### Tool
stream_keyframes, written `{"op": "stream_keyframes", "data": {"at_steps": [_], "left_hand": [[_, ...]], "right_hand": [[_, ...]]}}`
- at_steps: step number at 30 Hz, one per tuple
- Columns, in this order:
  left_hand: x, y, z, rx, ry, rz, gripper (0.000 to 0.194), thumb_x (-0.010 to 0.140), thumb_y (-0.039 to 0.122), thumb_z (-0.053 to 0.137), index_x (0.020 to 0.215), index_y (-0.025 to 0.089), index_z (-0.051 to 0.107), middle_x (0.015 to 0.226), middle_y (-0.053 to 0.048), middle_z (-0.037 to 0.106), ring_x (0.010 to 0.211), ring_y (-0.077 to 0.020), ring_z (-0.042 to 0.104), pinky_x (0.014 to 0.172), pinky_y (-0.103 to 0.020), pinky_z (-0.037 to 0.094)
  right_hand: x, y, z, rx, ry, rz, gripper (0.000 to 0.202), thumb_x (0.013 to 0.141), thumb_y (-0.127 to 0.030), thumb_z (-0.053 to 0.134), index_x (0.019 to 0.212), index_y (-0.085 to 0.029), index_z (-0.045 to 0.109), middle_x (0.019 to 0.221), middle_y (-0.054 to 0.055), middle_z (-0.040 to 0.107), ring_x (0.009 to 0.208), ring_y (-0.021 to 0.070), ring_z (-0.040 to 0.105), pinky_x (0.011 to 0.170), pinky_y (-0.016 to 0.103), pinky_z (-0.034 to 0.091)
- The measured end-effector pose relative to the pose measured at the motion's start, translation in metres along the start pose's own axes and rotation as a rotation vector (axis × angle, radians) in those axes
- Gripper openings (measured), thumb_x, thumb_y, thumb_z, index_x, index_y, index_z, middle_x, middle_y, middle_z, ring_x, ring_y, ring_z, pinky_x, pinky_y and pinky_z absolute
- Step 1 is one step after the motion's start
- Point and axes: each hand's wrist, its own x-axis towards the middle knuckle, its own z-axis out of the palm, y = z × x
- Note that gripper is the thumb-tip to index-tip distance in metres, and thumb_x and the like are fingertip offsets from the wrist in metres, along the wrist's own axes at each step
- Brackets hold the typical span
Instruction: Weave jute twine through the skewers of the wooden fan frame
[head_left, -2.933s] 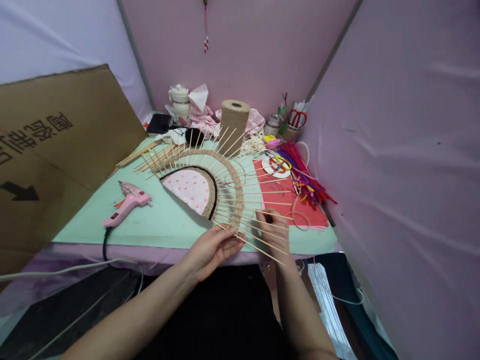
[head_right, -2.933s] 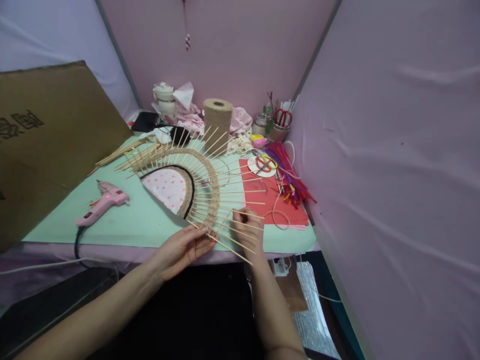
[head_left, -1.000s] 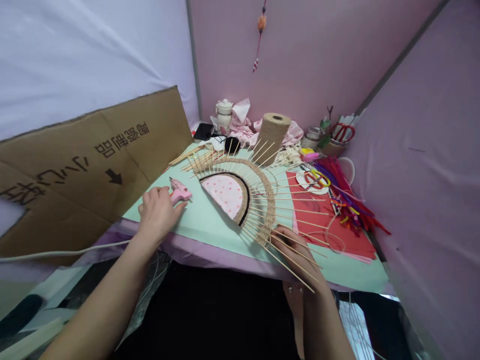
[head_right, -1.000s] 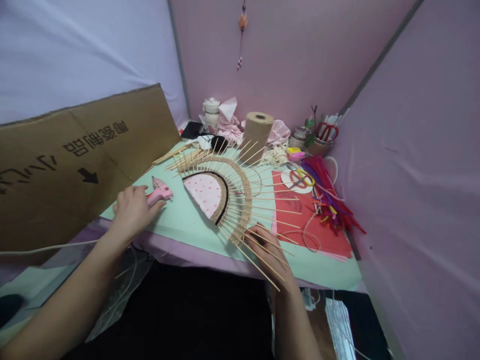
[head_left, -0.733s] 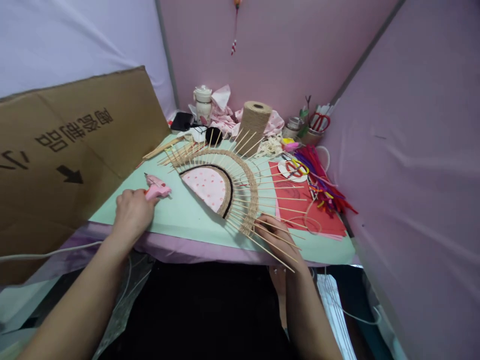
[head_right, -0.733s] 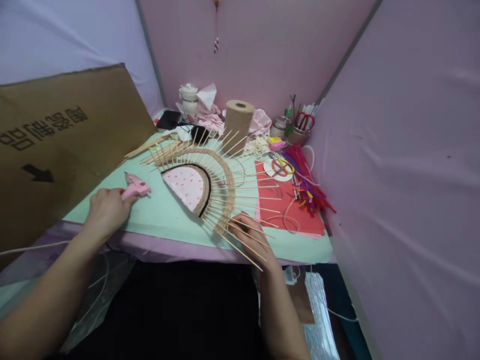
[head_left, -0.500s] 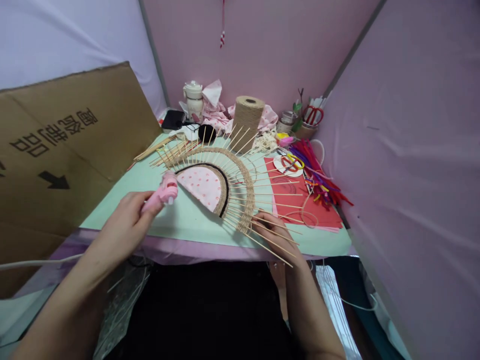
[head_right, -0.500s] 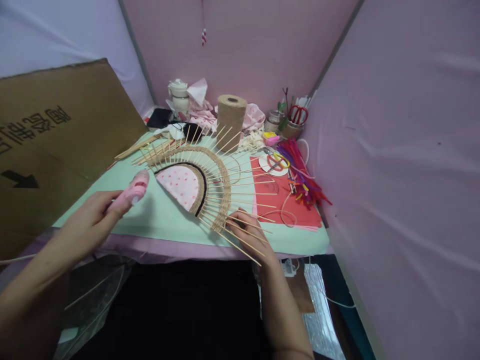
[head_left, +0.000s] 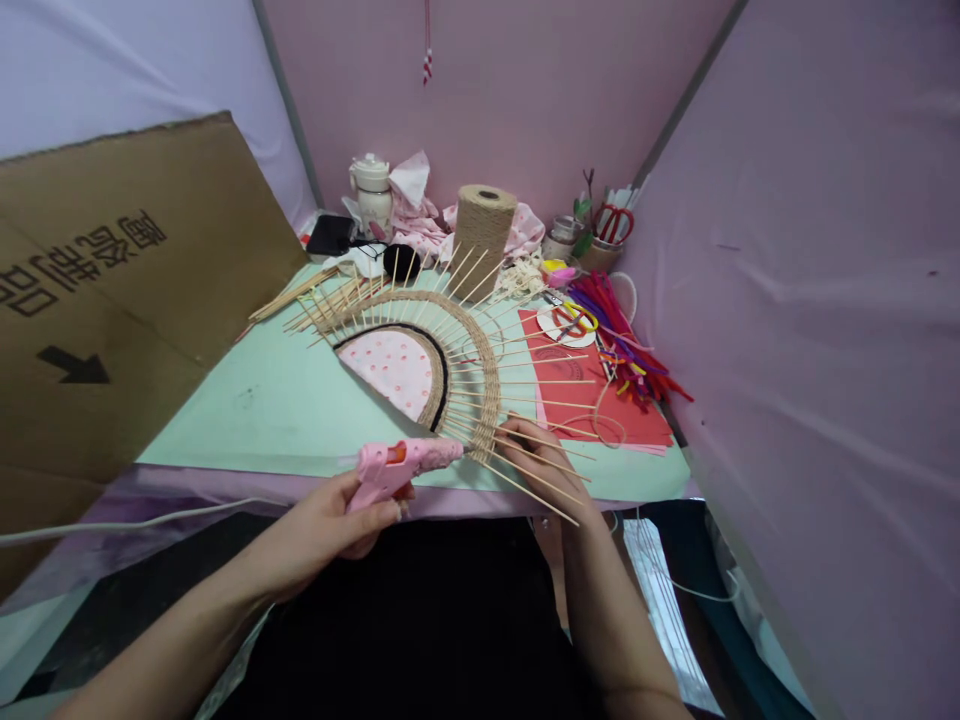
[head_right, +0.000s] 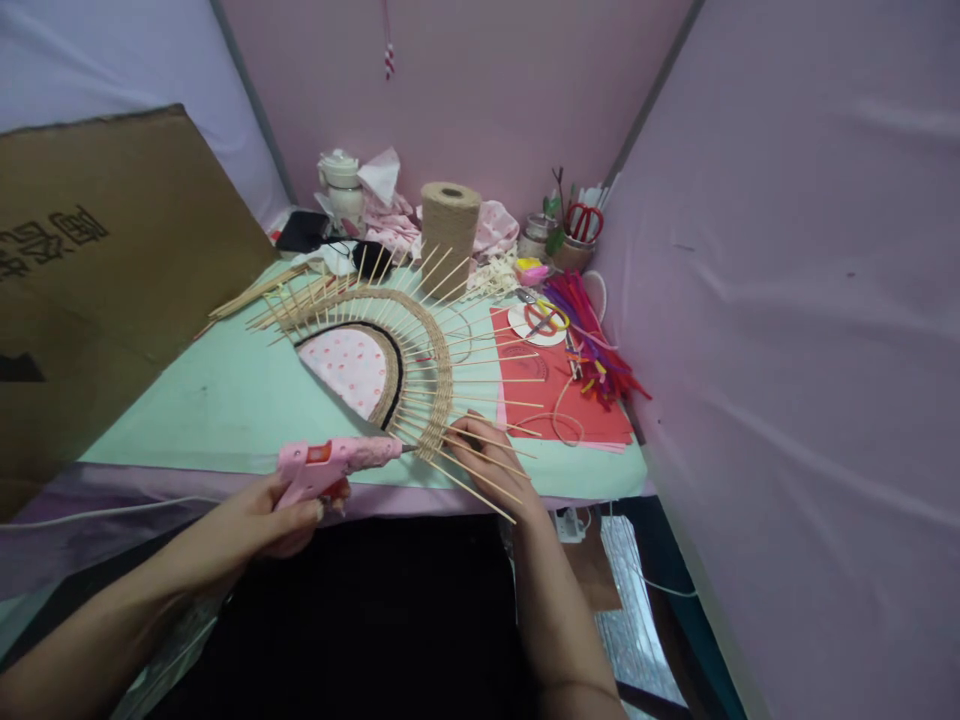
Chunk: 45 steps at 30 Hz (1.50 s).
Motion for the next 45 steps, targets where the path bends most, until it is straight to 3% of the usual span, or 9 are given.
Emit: {"op": "stream_keyframes", "data": {"at_steps": [5,8,10,14,17,21,31,45], "left_hand": [[0.005,-0.019,0.008,-0.056,0.012,0.016,0.047,0.073,0.054,0.065,0.1,0.015,0.059,0.068,0.004,0.044,0.054,-0.0061,0.027,0.049,-0.022,0.019],[0.009,-0.018,0.012,-0.093,0.05,0.029,0.041,0.073,0.048,0.069,0.096,0.016,0.059,0.067,0.004,0.044,0.054,-0.0066,0.029,0.049,-0.021,0.022],[0.014,-0.013,0.019,-0.109,0.105,0.107,0.034,0.073,0.043,0.07,0.091,0.017,0.058,0.069,0.004,0.047,0.056,-0.0075,0.034,0.051,-0.021,0.028],[0.029,-0.006,0.043,-0.124,0.194,0.331,0.02,0.078,0.035,0.066,0.082,0.017,0.057,0.077,0.001,0.055,0.071,-0.0118,0.051,0.068,-0.024,0.043],[0.038,-0.011,0.064,-0.145,0.201,0.374,0.022,0.081,0.035,0.062,0.095,0.018,0.058,0.096,-0.005,0.064,0.091,-0.0174,0.06,0.086,-0.03,0.047],[0.039,-0.024,0.081,-0.211,0.194,0.385,0.03,0.084,0.036,0.059,0.109,0.019,0.055,0.12,-0.01,0.063,0.114,-0.0204,0.057,0.102,-0.033,0.043],[0.035,-0.019,0.084,-0.329,0.186,0.263,0.043,0.079,0.037,0.067,0.115,0.015,0.059,0.13,-0.012,0.06,0.121,-0.024,0.055,0.108,-0.037,0.041],[0.035,-0.022,0.087,-0.289,0.174,0.245,0.041,0.08,0.033,0.065,0.118,0.017,0.058,0.128,-0.01,0.062,0.123,-0.0218,0.053,0.108,-0.035,0.04]], "right_hand": [[-0.002,0.001,-0.001,-0.035,-0.009,-0.026,0.014,0.086,-0.034,0.054,0.083,-0.022,0.062,0.087,0.001,0.064,0.096,0.0185,0.058,0.088,0.029,0.041],[-0.001,0.003,-0.002,-0.004,-0.038,-0.011,0.014,0.085,-0.035,0.056,0.084,-0.023,0.063,0.085,0.0,0.063,0.089,0.0177,0.059,0.082,0.029,0.044],[-0.001,0.006,-0.001,0.009,-0.036,-0.005,0.015,0.085,-0.036,0.057,0.083,-0.022,0.063,0.083,0.0,0.063,0.084,0.0173,0.06,0.079,0.029,0.045],[0.0,0.011,0.002,0.0,0.027,-0.012,0.017,0.084,-0.038,0.058,0.079,-0.022,0.062,0.083,0.001,0.064,0.09,0.0191,0.059,0.081,0.03,0.045],[0.0,0.014,0.004,-0.007,0.054,-0.019,0.018,0.083,-0.039,0.059,0.079,-0.022,0.064,0.084,0.002,0.066,0.09,0.0199,0.059,0.083,0.03,0.045],[0.001,0.016,0.004,0.004,0.054,-0.019,0.019,0.083,-0.039,0.058,0.081,-0.021,0.065,0.085,0.002,0.066,0.086,0.0192,0.06,0.08,0.03,0.046],[0.001,0.014,0.005,0.052,0.077,-0.023,0.019,0.083,-0.038,0.059,0.082,-0.02,0.065,0.087,0.003,0.065,0.082,0.0172,0.06,0.077,0.028,0.046],[0.002,0.015,0.004,-0.011,0.038,-0.043,0.018,0.085,-0.038,0.057,0.081,-0.021,0.064,0.087,0.002,0.063,0.082,0.017,0.059,0.077,0.027,0.045]]}}
